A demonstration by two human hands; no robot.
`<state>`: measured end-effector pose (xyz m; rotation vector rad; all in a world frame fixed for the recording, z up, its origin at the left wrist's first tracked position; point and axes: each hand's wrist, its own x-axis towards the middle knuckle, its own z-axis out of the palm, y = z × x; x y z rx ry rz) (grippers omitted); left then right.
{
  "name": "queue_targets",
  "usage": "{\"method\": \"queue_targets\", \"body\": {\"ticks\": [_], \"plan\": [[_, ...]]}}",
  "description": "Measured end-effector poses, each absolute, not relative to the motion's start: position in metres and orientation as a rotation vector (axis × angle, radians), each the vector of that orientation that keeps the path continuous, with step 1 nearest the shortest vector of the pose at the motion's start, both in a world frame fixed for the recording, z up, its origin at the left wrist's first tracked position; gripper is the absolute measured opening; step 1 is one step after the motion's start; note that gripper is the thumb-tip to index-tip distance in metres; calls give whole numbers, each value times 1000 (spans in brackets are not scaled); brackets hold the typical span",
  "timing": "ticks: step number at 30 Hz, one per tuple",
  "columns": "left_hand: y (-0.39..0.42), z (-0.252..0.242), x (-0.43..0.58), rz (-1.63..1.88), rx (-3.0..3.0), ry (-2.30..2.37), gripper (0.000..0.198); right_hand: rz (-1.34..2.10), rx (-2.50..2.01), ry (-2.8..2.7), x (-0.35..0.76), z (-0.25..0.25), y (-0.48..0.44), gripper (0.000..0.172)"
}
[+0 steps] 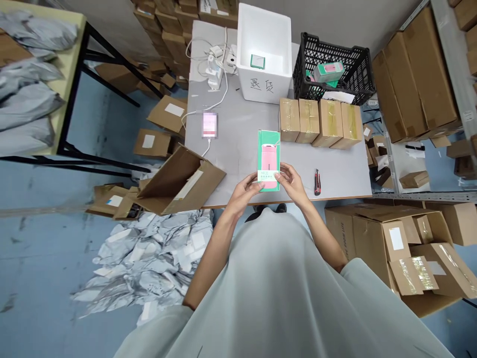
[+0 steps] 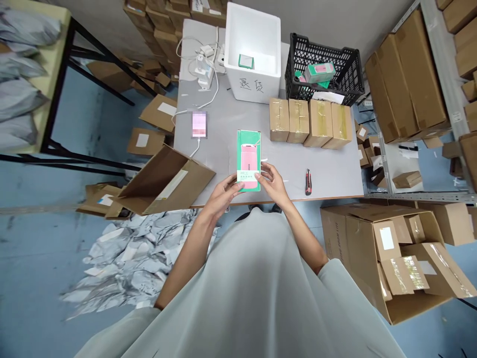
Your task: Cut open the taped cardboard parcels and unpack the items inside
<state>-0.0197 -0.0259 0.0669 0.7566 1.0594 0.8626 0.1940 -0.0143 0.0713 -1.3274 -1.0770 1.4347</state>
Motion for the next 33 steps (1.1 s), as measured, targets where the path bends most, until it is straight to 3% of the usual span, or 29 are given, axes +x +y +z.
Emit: {"method": "queue_targets", "body": {"ticks": [29, 33], "plan": [[19, 54, -42, 779, 818, 1041, 86, 1383, -1391, -985, 170, 68, 6, 80], [21, 48, -14, 835, 897, 1196, 93, 1332, -1468, -1006, 178, 61, 24, 89]]}}
